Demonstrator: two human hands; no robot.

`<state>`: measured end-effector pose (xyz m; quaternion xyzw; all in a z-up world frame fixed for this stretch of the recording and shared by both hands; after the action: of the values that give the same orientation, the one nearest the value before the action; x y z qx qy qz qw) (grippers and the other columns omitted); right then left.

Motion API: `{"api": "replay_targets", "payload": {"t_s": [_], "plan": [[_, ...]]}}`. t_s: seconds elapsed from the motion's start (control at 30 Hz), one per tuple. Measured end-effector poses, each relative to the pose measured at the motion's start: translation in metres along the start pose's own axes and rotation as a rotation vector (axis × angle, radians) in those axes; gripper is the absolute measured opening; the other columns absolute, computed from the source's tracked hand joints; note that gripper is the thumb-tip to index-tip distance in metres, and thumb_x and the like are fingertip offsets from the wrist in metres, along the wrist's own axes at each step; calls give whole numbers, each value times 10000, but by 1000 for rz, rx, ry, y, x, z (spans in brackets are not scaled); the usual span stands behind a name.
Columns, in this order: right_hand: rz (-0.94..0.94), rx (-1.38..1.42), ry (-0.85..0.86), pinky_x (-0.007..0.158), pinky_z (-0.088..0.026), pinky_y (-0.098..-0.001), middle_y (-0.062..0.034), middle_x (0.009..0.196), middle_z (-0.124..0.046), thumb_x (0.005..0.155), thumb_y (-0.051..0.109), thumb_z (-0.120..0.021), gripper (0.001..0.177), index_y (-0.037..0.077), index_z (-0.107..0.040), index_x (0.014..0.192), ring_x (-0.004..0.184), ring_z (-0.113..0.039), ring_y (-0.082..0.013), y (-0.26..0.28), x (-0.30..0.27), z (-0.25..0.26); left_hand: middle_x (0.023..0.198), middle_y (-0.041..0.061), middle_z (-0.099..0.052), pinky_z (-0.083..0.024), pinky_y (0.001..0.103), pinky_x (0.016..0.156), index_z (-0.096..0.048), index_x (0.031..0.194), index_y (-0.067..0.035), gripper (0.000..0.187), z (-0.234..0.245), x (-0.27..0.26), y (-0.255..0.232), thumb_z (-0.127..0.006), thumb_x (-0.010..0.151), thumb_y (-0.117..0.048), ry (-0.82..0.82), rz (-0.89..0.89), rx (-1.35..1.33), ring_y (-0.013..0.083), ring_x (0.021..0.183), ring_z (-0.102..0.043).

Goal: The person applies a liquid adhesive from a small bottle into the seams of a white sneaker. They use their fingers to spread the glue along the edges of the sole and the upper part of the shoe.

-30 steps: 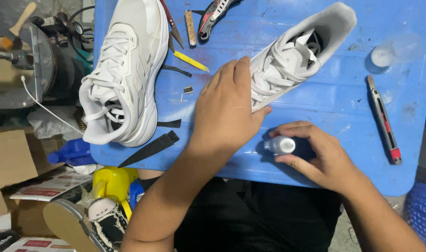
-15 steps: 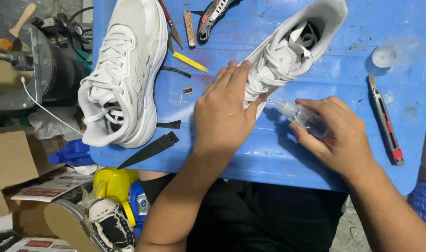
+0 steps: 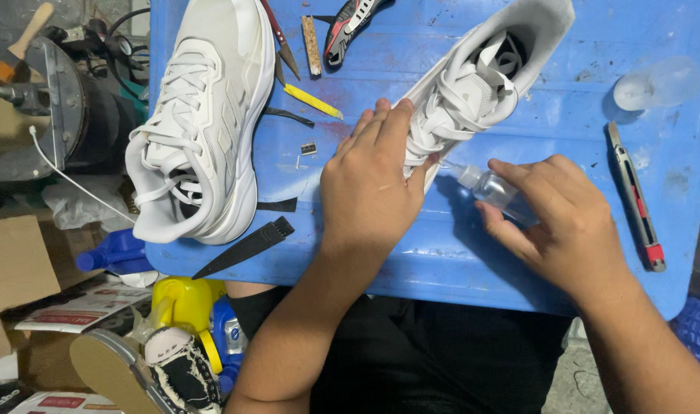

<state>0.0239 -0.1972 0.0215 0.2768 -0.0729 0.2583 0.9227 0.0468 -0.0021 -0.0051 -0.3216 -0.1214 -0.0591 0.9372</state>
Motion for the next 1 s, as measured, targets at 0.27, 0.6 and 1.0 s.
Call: {"api": "replay_targets", "payload": {"t_s": [0.27, 0.6, 1.0], "plan": [[11, -37, 14, 715, -496, -394, -142, 902, -666, 784, 94, -853, 474, -37, -691, 1209, 805, -607, -290, 7, 3, 4, 1314, 299, -650, -528, 466, 1033, -594, 1332, -32, 610, -1, 1, 1, -825, 787, -180, -12, -12, -1, 443, 1234, -642], [-7, -109, 40, 708, -511, -372, -133, 942, -697, 786, 114, -852, 477, -24, -699, 1217, 823, -624, -270, 10, 5, 6, 1311, 286, -654, -533, 456, 1010, -599, 1324, -36, 617, 0, 2, 0, -832, 774, -193, 12, 11, 15, 429, 1231, -642], [-6, -115, 43, 710, -514, -380, -135, 905, -682, 779, 106, -856, 479, -32, -702, 1211, 809, -621, -272, 11, 5, 8, 1319, 272, -656, -536, 448, 1009, -605, 1317, -43, 604, 0, 2, 0, -826, 772, -178, 15, 21, 16, 414, 1245, -639]]}}
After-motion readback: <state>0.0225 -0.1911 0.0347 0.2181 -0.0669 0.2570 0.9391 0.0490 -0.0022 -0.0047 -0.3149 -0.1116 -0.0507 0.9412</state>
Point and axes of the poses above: each hand's wrist, its own x-axis towards the middle knuckle, its own z-axis out of the back of the hand, y = z × x, the point moved 4 cm from there along x, towards the middle knuckle
